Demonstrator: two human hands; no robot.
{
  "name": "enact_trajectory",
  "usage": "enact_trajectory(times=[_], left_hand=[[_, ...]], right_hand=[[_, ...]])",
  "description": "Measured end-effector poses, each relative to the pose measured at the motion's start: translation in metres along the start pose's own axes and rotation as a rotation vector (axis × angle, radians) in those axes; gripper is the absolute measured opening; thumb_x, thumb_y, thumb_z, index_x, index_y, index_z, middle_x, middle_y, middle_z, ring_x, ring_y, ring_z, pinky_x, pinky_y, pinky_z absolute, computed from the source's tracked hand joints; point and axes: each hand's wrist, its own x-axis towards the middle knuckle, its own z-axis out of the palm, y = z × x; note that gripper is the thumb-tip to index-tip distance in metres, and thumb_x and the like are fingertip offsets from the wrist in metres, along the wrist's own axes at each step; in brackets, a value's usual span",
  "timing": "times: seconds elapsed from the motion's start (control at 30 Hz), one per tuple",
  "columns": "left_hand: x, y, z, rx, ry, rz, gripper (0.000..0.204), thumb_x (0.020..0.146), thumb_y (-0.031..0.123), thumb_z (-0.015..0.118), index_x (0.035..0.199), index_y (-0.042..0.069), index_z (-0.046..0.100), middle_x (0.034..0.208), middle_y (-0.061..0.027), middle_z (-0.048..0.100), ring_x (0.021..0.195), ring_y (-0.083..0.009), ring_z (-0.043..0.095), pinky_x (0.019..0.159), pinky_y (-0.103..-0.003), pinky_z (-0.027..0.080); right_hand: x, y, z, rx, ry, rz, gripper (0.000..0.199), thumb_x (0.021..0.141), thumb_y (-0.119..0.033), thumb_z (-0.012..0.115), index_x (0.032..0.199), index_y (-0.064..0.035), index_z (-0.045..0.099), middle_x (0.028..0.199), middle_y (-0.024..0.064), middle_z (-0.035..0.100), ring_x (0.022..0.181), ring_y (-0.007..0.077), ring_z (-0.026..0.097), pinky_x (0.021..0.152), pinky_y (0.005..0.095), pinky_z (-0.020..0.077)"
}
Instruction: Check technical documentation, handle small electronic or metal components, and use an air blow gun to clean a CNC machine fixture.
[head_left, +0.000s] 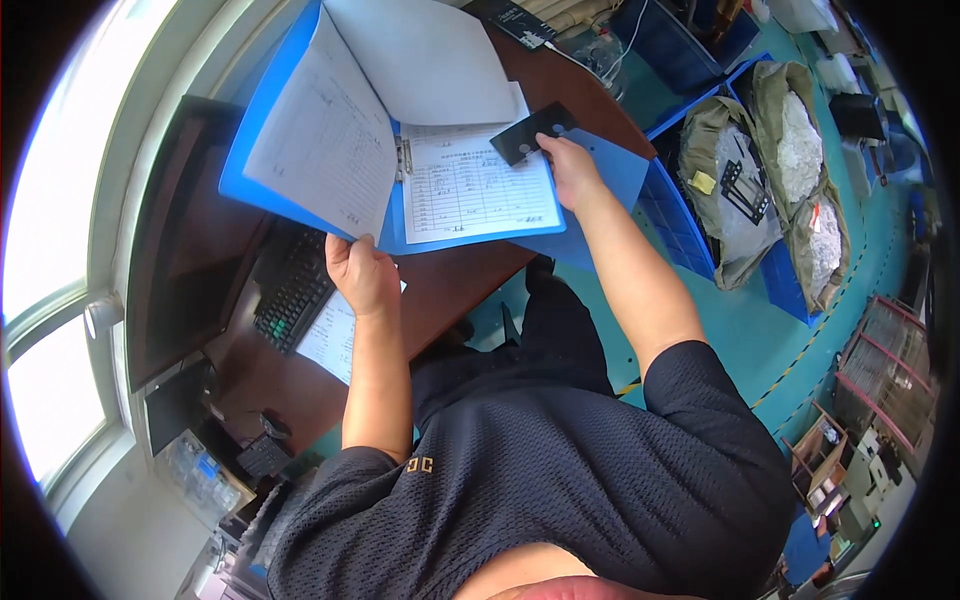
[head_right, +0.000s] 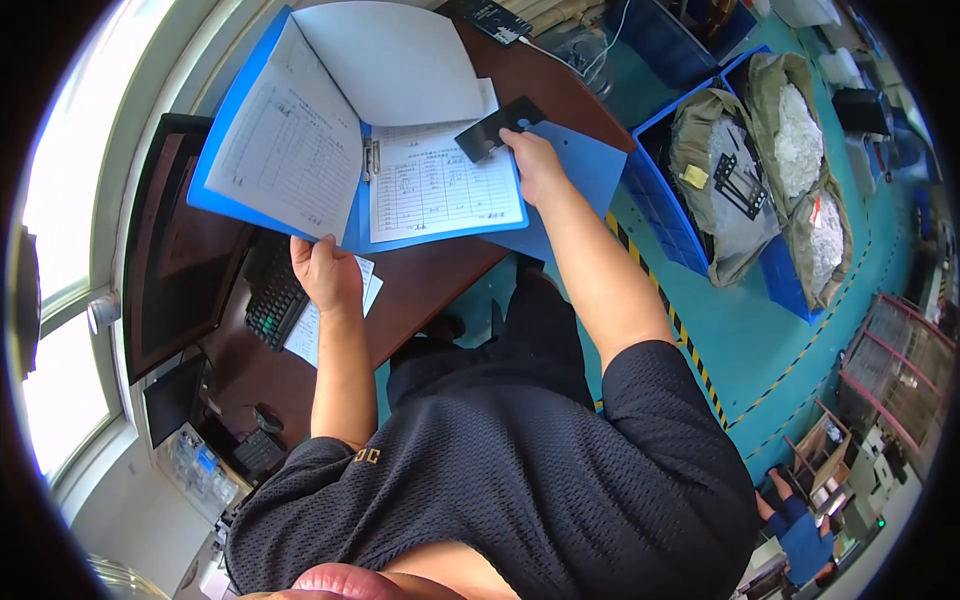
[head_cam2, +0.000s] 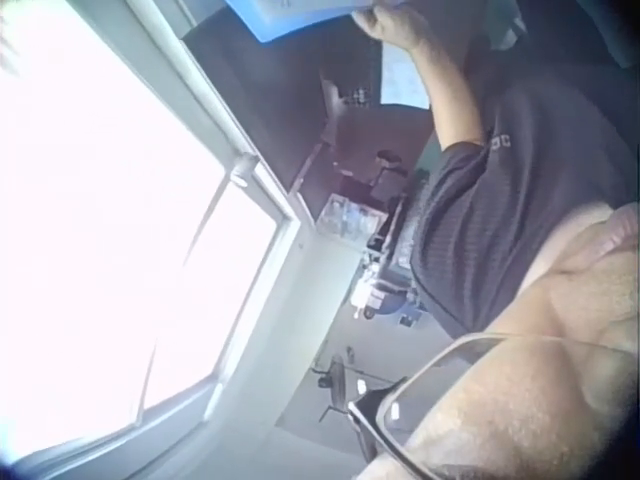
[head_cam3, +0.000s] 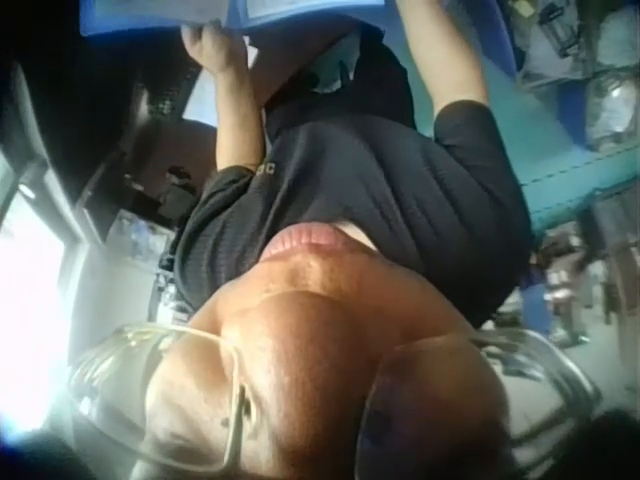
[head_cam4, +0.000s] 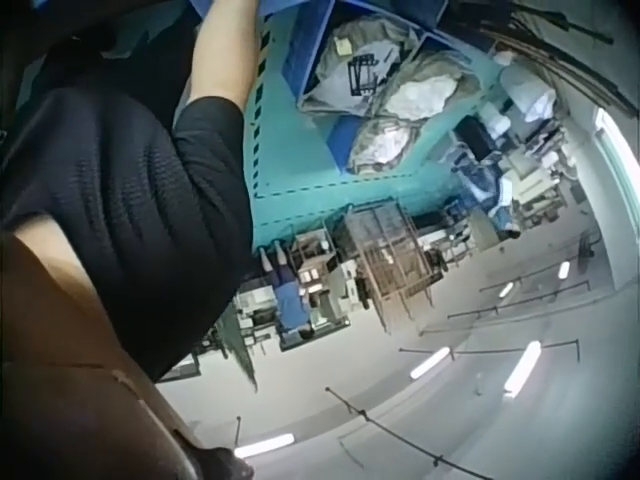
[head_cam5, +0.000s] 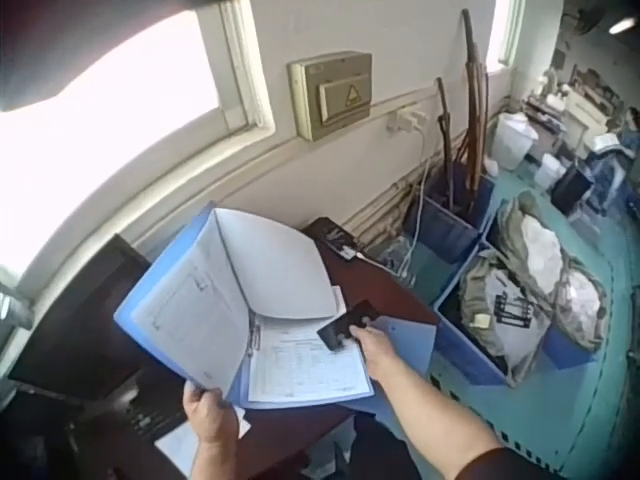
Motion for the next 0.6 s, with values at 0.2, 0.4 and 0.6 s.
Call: enact_trajectory(times=[0.2, 0.4, 0.6], left_hand=[[-0.049, 0.029, 0.005, -0.113, 0.07, -0.147, 0.044, 0.077, -0.015, 0.043, 0.117, -0.001, 0.057, 0.111, -0.0084, 0.063, 0.102, -0.0184, 0.061, 0.086, -0.028, 0.048], [-0.125, -0.056, -0.041, 0.097, 0.008, -0.718, 0.039, 0.094, 0.006, 0.06, 0.131, 0.001, 0.048, 0.12, -0.013, 0.056, 0.109, -0.0224, 0.059, 0.089, -0.032, 0.055], [-0.147, -0.095, -0.057, 0.285, -0.253, -0.815, 0.044, 0.101, 0.017, 0.051, 0.139, -0.002, 0.043, 0.133, -0.0183, 0.054, 0.117, -0.0273, 0.059, 0.096, -0.039, 0.053]], right_hand=[[-0.081, -0.007, 0.008, -0.265, 0.27, -0.47, 0.024, 0.093, -0.019, 0.064, 0.082, 0.0021, 0.065, 0.076, 0.003, 0.062, 0.071, 0.0112, 0.056, 0.065, 0.0283, 0.0449], [-0.09, -0.014, -0.043, -0.736, 0.31, -0.891, 0.032, 0.094, -0.021, 0.064, 0.073, 0.0032, 0.06, 0.066, -0.0022, 0.055, 0.066, 0.0051, 0.044, 0.058, 0.0279, 0.0384], [-0.044, -0.014, -0.106, -0.932, 0.392, -0.751, 0.028, 0.092, -0.024, 0.066, 0.087, 0.0034, 0.066, 0.075, 0.0107, 0.065, 0.067, 0.0171, 0.057, 0.066, 0.0335, 0.0465]])
